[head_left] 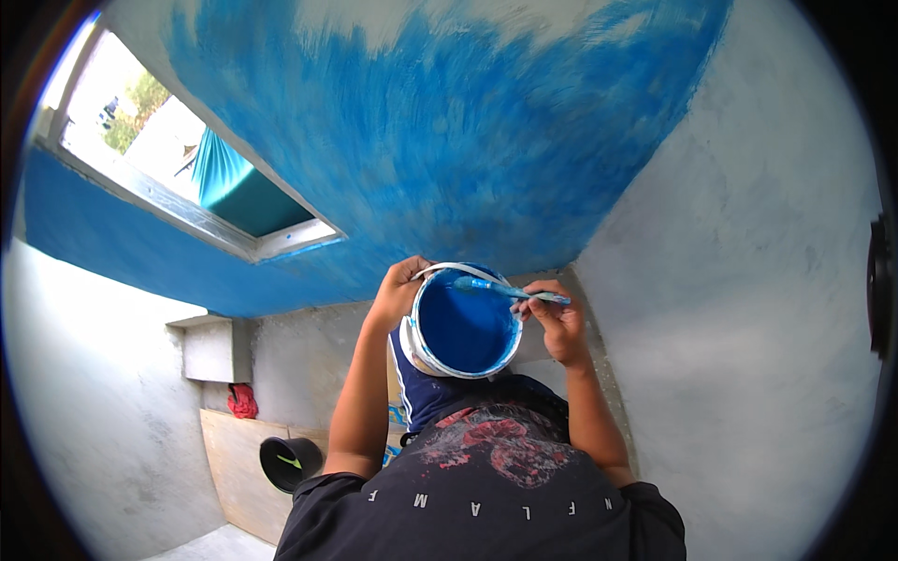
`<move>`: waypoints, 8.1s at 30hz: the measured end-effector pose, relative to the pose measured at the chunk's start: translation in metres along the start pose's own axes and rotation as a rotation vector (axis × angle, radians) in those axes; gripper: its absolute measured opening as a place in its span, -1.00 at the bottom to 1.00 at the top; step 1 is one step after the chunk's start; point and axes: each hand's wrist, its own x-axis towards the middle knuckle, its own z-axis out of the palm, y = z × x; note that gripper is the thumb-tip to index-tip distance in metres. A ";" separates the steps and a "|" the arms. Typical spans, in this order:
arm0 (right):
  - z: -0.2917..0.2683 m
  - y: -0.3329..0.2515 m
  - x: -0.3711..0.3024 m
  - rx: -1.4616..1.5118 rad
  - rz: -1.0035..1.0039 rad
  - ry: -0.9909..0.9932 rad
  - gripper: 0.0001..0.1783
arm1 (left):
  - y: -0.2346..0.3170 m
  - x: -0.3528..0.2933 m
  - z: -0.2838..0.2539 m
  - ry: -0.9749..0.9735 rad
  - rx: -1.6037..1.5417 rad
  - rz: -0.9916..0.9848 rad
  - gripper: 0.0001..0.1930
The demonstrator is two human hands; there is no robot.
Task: The person is painting a wall using a paintbrush and blue paint from a bucket. They are applying the paint in strokes on a grey wall next to a window.
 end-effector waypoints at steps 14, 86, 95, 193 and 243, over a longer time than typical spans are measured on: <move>-0.018 -0.039 -0.008 0.519 -0.159 -0.014 -0.73 | 0.172 -0.026 0.055 0.147 1.179 0.900 -0.82; 0.017 -0.418 0.299 -0.795 -0.932 0.732 -0.71 | 0.515 0.188 -0.003 0.775 1.384 1.893 -0.72; 0.016 -0.439 0.316 -0.844 -0.911 0.768 -0.75 | 0.516 0.191 -0.003 0.757 1.421 1.901 -0.77; -0.128 -0.193 0.246 -0.905 -0.670 0.518 -0.88 | 0.525 0.198 0.008 0.681 1.441 2.096 -0.89; -0.030 -0.247 0.269 -1.031 -1.028 0.219 -0.85 | 0.520 0.191 -0.009 0.684 1.646 1.874 -0.69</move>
